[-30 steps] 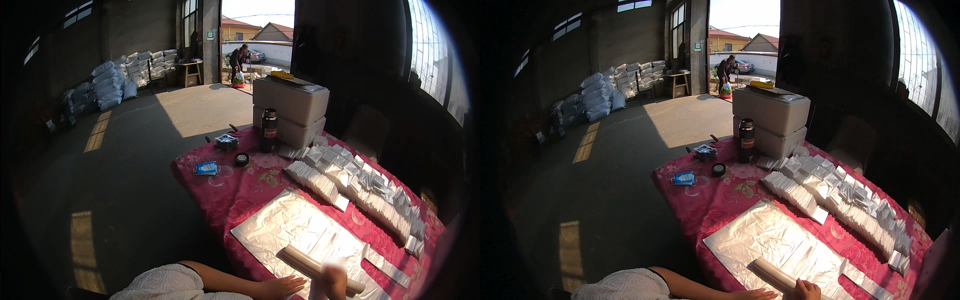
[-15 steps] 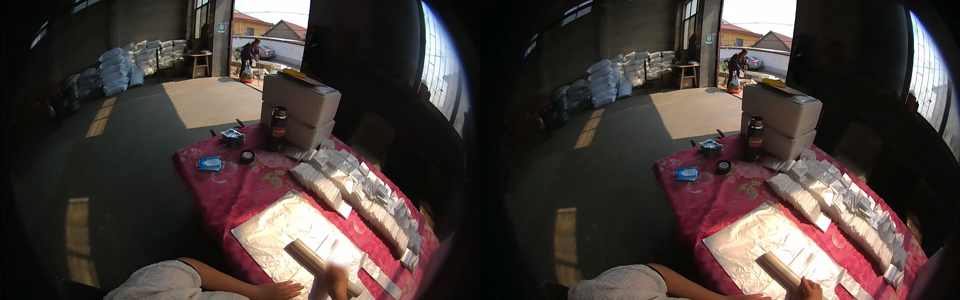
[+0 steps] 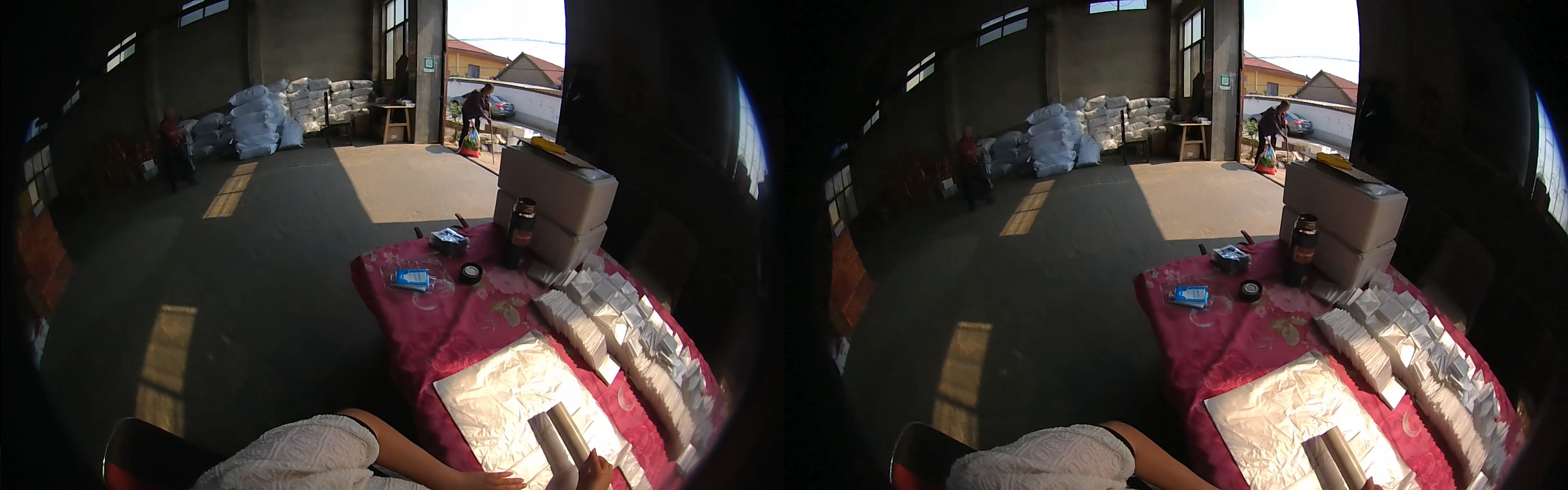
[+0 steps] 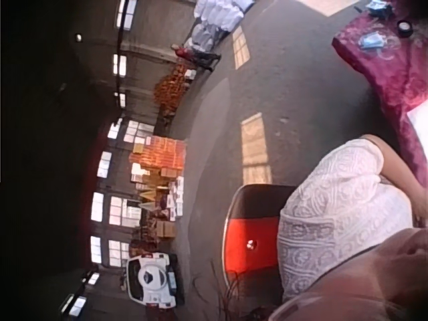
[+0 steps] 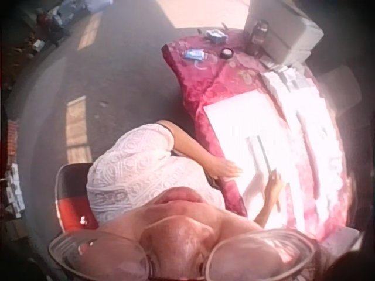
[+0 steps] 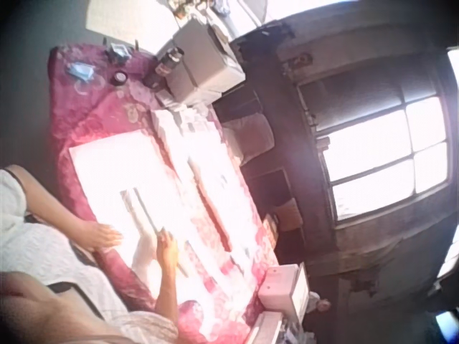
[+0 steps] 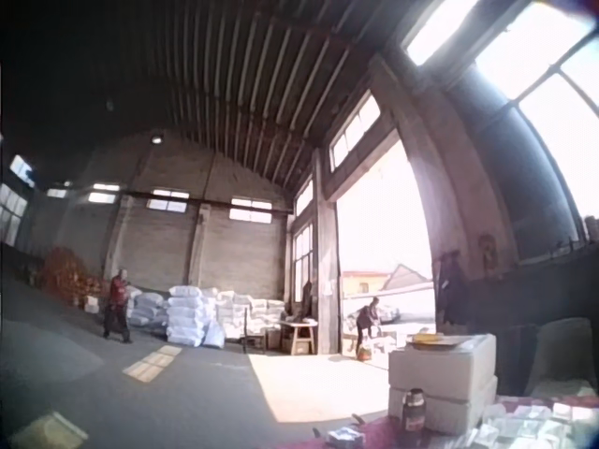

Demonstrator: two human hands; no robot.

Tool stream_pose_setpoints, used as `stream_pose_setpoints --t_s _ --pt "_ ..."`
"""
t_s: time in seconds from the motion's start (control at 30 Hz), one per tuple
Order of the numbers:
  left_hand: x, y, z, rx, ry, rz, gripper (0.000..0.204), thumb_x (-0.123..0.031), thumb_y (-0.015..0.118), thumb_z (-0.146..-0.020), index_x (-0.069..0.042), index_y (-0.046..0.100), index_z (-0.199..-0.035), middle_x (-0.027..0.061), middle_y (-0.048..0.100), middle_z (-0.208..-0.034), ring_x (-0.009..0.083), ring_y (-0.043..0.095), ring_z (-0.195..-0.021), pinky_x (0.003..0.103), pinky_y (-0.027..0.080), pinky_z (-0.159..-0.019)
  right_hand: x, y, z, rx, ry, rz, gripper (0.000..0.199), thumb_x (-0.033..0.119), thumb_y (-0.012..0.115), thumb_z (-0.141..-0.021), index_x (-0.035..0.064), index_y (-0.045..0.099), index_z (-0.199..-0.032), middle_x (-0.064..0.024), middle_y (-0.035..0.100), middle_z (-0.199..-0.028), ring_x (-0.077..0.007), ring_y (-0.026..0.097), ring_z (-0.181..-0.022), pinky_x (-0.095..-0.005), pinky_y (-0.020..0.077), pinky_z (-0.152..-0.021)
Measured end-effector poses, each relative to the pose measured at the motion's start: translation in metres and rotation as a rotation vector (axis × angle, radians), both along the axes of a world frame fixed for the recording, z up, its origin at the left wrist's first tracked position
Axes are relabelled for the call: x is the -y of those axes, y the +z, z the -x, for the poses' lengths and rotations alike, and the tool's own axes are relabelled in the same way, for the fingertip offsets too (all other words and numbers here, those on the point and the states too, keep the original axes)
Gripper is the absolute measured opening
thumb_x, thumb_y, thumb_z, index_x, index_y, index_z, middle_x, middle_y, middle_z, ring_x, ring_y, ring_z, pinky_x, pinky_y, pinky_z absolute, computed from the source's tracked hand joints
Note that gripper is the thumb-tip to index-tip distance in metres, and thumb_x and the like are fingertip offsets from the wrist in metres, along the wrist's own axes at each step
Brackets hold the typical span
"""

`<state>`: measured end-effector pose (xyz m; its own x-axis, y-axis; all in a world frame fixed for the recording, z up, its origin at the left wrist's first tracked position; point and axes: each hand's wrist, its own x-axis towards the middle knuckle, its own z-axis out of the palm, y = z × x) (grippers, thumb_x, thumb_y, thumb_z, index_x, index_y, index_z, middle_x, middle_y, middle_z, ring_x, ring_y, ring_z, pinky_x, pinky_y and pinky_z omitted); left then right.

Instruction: The person unrolls a roll of white paper on a table covered with a pink cloth, tears off a sheet, and folds it into a small packet. This process is repeated multiple times, creating a stack of folded paper packets.

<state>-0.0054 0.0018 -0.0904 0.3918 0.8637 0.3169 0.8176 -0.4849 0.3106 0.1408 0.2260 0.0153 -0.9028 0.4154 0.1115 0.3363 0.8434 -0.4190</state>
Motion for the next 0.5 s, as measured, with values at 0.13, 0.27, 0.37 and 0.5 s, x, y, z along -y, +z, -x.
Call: stream_pose_setpoints --t_s 0.13,0.27,0.37,0.5 --pt "0.011 0.050 -0.002 0.094 0.009 0.117 0.099 -0.044 0.068 -0.063 0.011 0.024 -0.133 0.0292 0.022 -0.141 0.0399 0.021 -0.133 0.051 0.020 -0.106 0.034 0.010 -0.007 0.189 0.060 0.106 0.034 0.014 0.048 -0.088 0.0029 0.051 -0.120 -0.0244 0.054 -0.108 -0.0415 0.052 -0.097 -0.0449 0.0430 -0.081" --pt "0.007 0.034 -0.010 0.055 -0.001 0.114 0.107 -0.055 0.068 -0.062 0.012 0.023 -0.133 0.0298 0.021 -0.141 0.0402 0.020 -0.133 0.051 0.017 -0.108 0.032 -0.015 -0.011 0.100 0.121 0.028 0.037 0.013 0.050 -0.086 0.0057 0.051 -0.122 -0.0246 0.052 -0.112 -0.0405 0.050 -0.101 -0.0445 0.0414 -0.087" --pt "0.004 0.015 -0.011 -0.027 0.004 0.054 0.102 -0.049 0.066 -0.063 0.012 0.023 -0.133 0.0292 0.022 -0.141 0.0401 0.020 -0.133 0.051 0.016 -0.108 0.021 -0.021 0.000 0.137 0.079 0.077 0.038 0.012 0.050 -0.086 0.0056 0.050 -0.123 -0.0252 0.052 -0.112 -0.0407 0.050 -0.103 -0.0445 0.0410 -0.088" --pt "0.000 -0.005 -0.013 -0.235 0.040 0.002 0.098 -0.045 0.064 -0.065 0.011 0.023 -0.133 0.0279 0.022 -0.142 0.0392 0.020 -0.133 0.050 0.016 -0.109 -0.015 -0.053 0.007 0.041 0.013 -0.102 0.033 0.015 0.048 -0.086 0.0049 0.053 -0.117 -0.0211 0.055 -0.106 -0.0366 0.052 -0.098 -0.0428 0.0428 -0.084"
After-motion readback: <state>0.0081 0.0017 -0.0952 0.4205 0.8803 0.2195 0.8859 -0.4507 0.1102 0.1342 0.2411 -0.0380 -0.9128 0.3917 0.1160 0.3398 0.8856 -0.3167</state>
